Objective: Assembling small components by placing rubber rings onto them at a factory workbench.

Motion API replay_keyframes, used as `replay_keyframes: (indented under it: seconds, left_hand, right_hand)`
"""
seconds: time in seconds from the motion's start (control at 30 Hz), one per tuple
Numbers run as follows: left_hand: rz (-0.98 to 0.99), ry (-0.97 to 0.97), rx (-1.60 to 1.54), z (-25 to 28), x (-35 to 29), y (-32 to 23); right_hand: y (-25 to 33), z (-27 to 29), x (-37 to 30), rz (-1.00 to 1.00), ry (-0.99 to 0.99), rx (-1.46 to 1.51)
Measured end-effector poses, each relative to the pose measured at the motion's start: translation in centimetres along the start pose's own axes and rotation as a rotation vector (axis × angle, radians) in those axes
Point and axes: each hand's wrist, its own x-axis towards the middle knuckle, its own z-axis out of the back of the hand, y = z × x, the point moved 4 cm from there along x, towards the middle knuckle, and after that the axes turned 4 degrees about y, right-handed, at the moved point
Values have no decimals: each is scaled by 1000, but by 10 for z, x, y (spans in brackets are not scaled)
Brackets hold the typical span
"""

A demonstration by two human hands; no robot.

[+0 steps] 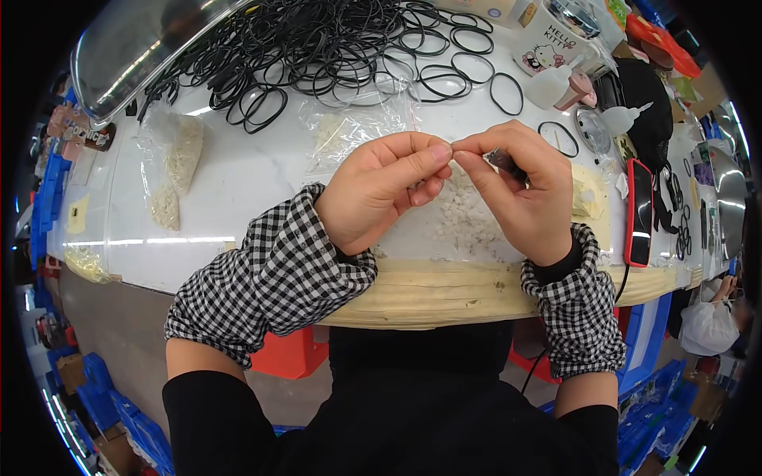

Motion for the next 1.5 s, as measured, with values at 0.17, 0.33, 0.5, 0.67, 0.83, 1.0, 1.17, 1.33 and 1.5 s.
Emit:
replay_keyframes:
  seconds: [0.17,0.33,0.5,0.67,0.83,1.0,1.17,1.33,1.5]
  left_hand:
    - [-47,-162,-157,13,2,-4]
    - [-80,-198,-191,25,4,-4]
    - [-64,-252,-215,23,4,-3]
    - [-53,-274,-205,23,3,-3]
    - [7,-195,-58,17,3,0]
    - [108,23,-100,-5,-1,8]
    - [97,115,-189,3,-1,9]
    - [87,58,-160,0,-2,4]
    - [35,-21,-35,5,-2,3]
  right_hand:
    - [-16,-3,-1,-45,99,-58]
    - [-16,-16,-5,-68,305,-249]
    - [-16,-25,-10,-83,377,-345]
    - [-15,-31,-14,-69,372,-434]
    - [-15,-18,-5,-50,160,-180]
    - [-14,-17,-3,-186,38,294]
    - [-7,-19,-3,-222,40,406]
    - [-11,-19,-4,-157,-15,393]
    - [-12,-15,-4,-208,29,273]
